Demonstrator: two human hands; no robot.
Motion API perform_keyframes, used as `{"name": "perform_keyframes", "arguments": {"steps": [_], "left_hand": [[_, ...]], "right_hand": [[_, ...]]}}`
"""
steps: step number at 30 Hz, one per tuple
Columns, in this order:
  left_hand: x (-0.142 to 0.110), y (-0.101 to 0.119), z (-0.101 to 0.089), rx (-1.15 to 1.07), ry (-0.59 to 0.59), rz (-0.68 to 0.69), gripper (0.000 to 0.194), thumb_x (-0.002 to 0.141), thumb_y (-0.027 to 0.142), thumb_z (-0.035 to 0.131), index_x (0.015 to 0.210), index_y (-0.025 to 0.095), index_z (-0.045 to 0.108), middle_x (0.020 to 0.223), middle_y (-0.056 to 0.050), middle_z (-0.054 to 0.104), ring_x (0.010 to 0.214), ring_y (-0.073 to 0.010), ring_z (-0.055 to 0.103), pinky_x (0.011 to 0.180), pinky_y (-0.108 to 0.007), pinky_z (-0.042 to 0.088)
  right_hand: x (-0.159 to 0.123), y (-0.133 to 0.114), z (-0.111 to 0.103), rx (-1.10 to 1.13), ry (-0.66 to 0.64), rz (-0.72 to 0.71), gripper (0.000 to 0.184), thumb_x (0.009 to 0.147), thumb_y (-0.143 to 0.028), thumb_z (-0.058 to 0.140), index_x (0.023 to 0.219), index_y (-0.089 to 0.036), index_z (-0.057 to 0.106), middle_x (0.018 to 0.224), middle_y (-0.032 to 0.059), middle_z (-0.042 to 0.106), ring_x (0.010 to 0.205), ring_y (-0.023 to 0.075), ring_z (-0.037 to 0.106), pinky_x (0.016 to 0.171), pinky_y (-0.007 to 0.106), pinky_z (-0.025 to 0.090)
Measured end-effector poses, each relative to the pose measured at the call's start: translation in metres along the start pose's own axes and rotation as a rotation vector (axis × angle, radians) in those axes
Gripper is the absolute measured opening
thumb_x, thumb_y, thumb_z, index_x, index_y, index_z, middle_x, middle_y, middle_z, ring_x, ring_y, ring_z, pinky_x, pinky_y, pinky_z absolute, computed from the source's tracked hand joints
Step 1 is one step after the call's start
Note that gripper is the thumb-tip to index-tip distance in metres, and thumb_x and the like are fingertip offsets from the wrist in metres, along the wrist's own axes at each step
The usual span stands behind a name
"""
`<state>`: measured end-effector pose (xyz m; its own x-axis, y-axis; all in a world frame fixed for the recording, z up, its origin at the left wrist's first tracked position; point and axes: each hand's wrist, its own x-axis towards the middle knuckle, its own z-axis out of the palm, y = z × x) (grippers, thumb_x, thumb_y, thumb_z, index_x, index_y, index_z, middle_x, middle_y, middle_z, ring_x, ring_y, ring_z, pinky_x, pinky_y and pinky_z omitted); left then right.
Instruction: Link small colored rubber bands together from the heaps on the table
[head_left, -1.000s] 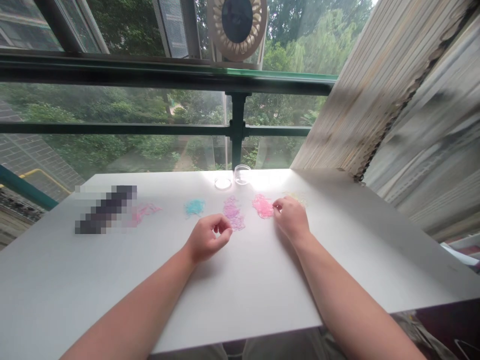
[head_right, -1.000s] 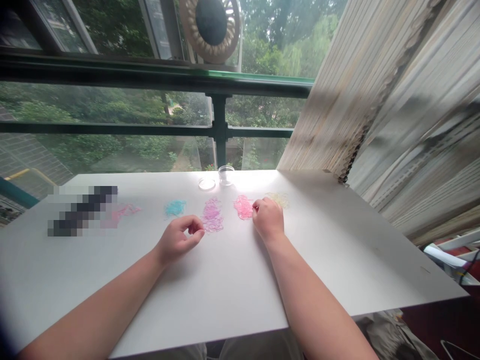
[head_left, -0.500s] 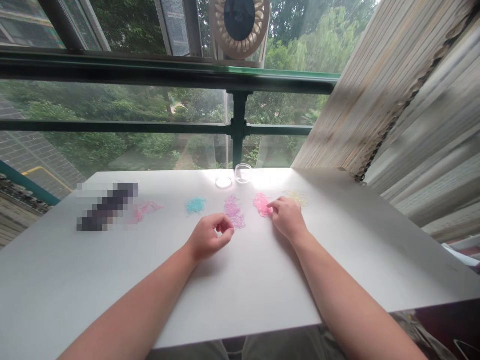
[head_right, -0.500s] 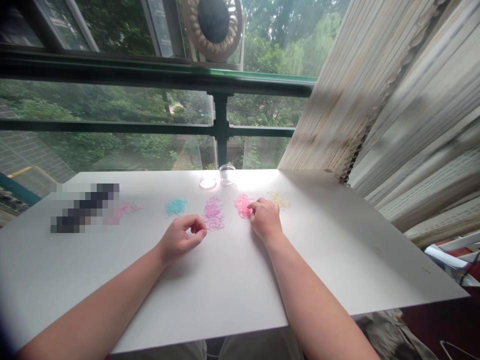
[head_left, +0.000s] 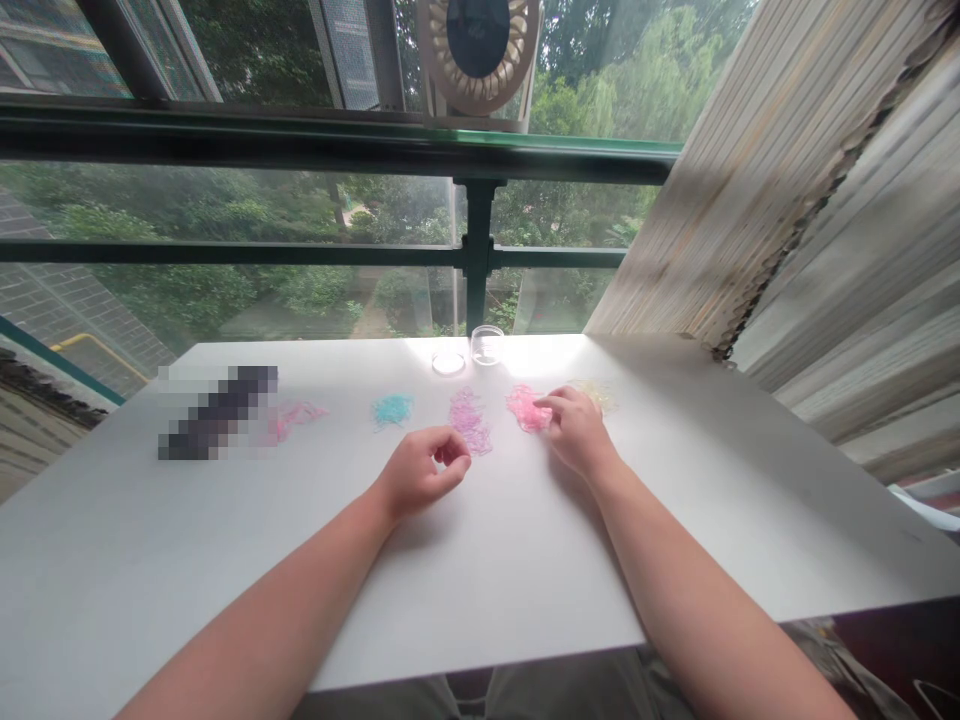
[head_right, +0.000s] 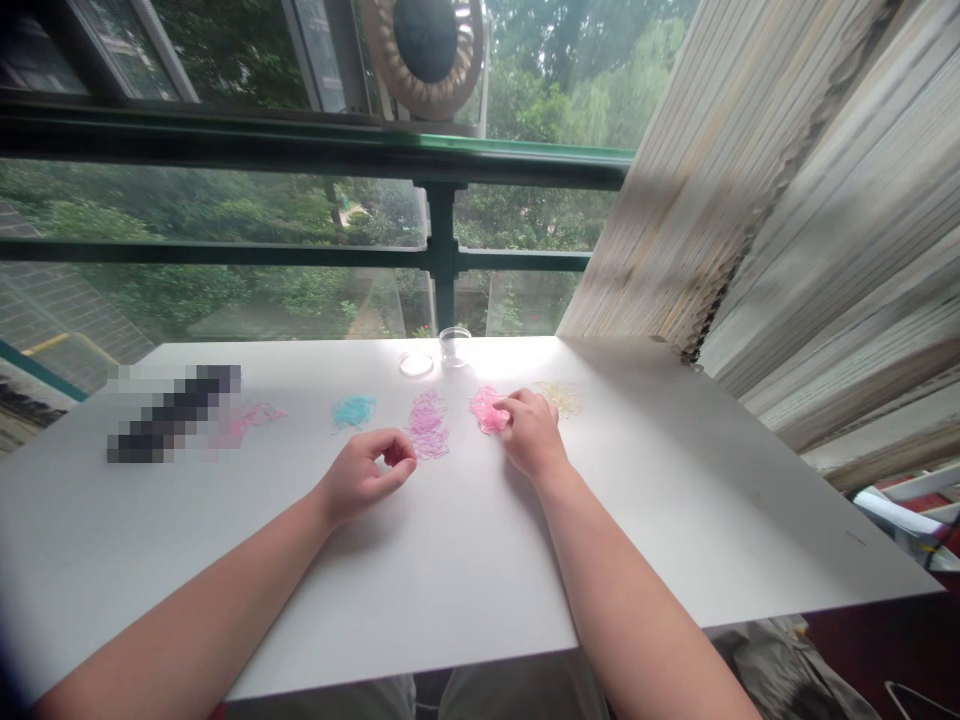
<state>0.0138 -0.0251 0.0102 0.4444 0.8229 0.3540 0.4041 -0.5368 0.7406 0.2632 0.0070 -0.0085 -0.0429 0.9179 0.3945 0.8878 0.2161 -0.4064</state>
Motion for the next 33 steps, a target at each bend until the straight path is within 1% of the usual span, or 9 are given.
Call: {"name": "perform_keyframes", "arguments": {"steps": [5,11,19,23,28,31,33], "left_hand": [[-0.0002,-0.0007,0.0005,-0.004,-0.007,-0.003,0.007,0.074,0.018,0.052,0.068,0.016,0.056,0.064,0.000,0.058,0.059,-0.0103,0.051,0.060,-0.023,0.042],[-0.0002,-0.0014,0.0002,0.002,-0.015,-0.006,0.007,0.074,0.017,0.052,0.068,0.016,0.057,0.064,0.000,0.059,0.060,-0.0103,0.051,0.060,-0.023,0.043],[-0.0010,-0.0024,0.0005,-0.011,-0.029,-0.009,0.007,0.074,0.017,0.052,0.070,0.016,0.057,0.065,0.000,0.059,0.061,-0.0106,0.051,0.061,-0.023,0.043],[-0.0008,-0.0020,0.0000,-0.014,-0.034,-0.016,0.006,0.074,0.016,0.052,0.070,0.016,0.057,0.065,0.000,0.059,0.061,-0.0105,0.051,0.062,-0.023,0.043],[-0.0004,-0.0020,-0.0002,-0.014,-0.042,-0.021,0.006,0.074,0.016,0.053,0.070,0.016,0.057,0.065,0.000,0.059,0.061,-0.0102,0.051,0.062,-0.023,0.042],[-0.0006,-0.0026,0.0004,-0.019,-0.039,-0.024,0.007,0.075,0.017,0.052,0.070,0.015,0.057,0.066,0.000,0.059,0.061,-0.0101,0.051,0.062,-0.022,0.042],[-0.0008,-0.0027,0.0006,-0.021,-0.037,-0.026,0.007,0.075,0.017,0.052,0.070,0.015,0.057,0.066,0.000,0.059,0.062,-0.0101,0.052,0.062,-0.022,0.043]], "right_hand": [[0.0007,0.0015,0.0016,0.024,0.006,-0.027,0.040,0.070,-0.005,0.045,0.098,-0.021,0.069,0.107,0.0067,0.064,0.101,0.0245,0.051,0.091,0.041,0.035],[0.0024,0.0031,0.0034,0.027,-0.006,-0.047,0.046,0.071,-0.005,0.046,0.111,-0.018,0.064,0.117,0.0063,0.062,0.110,0.0244,0.051,0.098,0.042,0.035],[0.0014,0.0020,0.0020,0.026,-0.015,-0.045,0.043,0.073,-0.006,0.045,0.109,-0.018,0.065,0.127,0.0034,0.056,0.124,0.0272,0.042,0.103,0.047,0.033],[0.0014,-0.0002,0.0003,0.047,-0.046,-0.043,0.040,0.073,-0.006,0.045,0.104,-0.018,0.067,0.123,0.0030,0.060,0.122,0.0265,0.044,0.103,0.046,0.034],[0.0011,-0.0030,-0.0015,0.056,-0.092,-0.042,0.043,0.072,-0.007,0.043,0.108,-0.018,0.065,0.115,0.0054,0.064,0.118,0.0260,0.050,0.102,0.045,0.034],[0.0005,-0.0046,-0.0027,0.048,-0.089,-0.040,0.044,0.072,-0.008,0.042,0.110,-0.018,0.063,0.114,0.0072,0.064,0.115,0.0263,0.052,0.103,0.046,0.032],[0.0000,-0.0054,-0.0031,0.066,-0.075,-0.035,0.044,0.072,-0.009,0.042,0.110,-0.018,0.062,0.114,0.0070,0.064,0.112,0.0249,0.055,0.102,0.045,0.032]]}}
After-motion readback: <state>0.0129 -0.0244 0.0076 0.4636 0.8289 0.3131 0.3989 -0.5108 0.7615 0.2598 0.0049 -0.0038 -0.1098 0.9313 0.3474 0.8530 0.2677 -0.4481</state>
